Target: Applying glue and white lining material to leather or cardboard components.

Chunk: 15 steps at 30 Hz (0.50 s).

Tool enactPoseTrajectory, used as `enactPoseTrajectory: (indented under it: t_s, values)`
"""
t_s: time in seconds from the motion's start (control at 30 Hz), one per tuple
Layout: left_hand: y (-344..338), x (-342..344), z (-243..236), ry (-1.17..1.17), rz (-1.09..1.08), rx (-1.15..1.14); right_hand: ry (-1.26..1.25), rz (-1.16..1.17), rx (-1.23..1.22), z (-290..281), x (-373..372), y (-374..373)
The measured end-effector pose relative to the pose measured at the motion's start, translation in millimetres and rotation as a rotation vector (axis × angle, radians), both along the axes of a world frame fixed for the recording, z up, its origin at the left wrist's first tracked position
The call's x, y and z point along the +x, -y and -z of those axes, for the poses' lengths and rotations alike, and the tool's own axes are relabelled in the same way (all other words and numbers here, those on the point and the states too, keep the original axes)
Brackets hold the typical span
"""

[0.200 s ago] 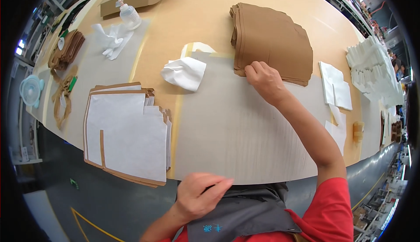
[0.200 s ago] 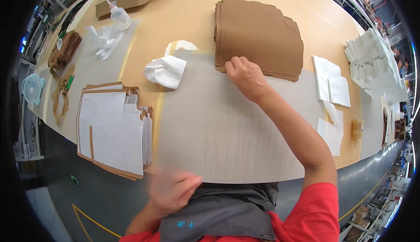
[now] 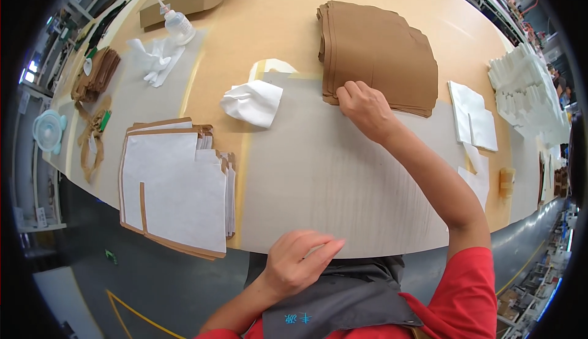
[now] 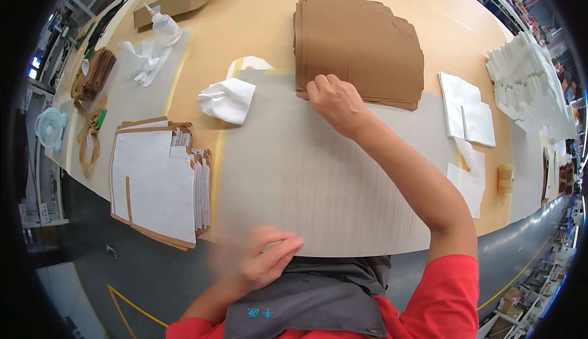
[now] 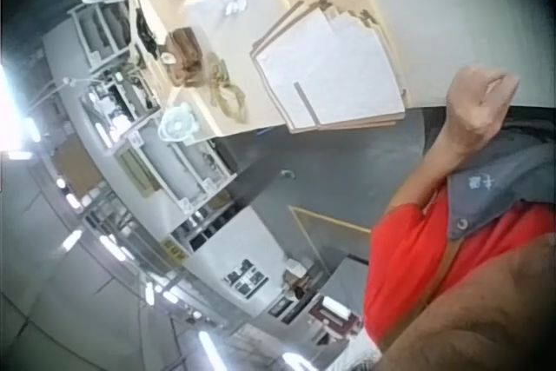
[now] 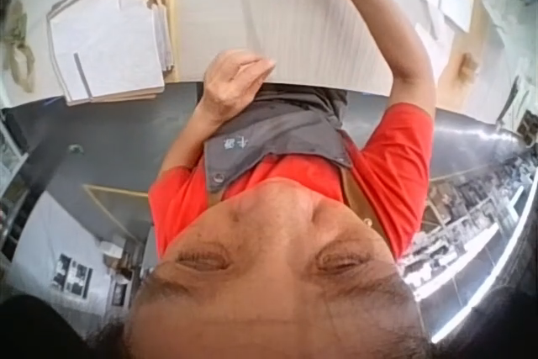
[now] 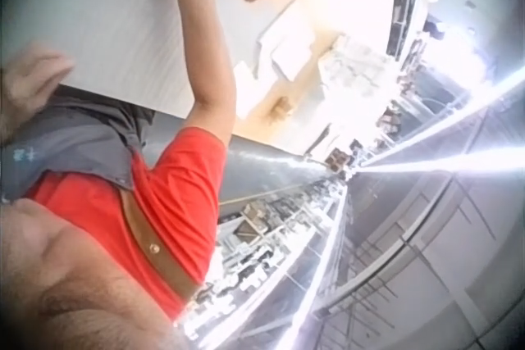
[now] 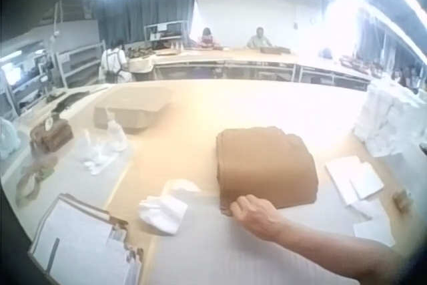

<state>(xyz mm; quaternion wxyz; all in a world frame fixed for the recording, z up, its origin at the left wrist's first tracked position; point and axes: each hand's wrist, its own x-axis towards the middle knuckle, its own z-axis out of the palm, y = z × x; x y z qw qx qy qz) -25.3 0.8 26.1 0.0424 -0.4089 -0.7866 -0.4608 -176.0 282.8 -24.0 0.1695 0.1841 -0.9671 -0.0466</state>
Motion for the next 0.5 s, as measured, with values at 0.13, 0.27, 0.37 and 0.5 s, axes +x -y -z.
enactPoseTrajectory:
  t_s: [0.13,0.27,0.37,0.5]
  values:
    - [-29,-10,10,0.088,-0.044,0.061,0.068,0.005,-0.391,-5,-11,-12]
    - [-65,-42,7,0.4,-0.124,0.132,0.429,0.132,-0.851,-40,-5,-23]
    - [-93,-78,13,0.764,-0.212,0.266,0.581,0.291,-1.032,-44,-2,-31]
    - [-124,-132,18,0.936,-0.297,0.557,0.7,0.262,-1.304,-42,-2,-40]
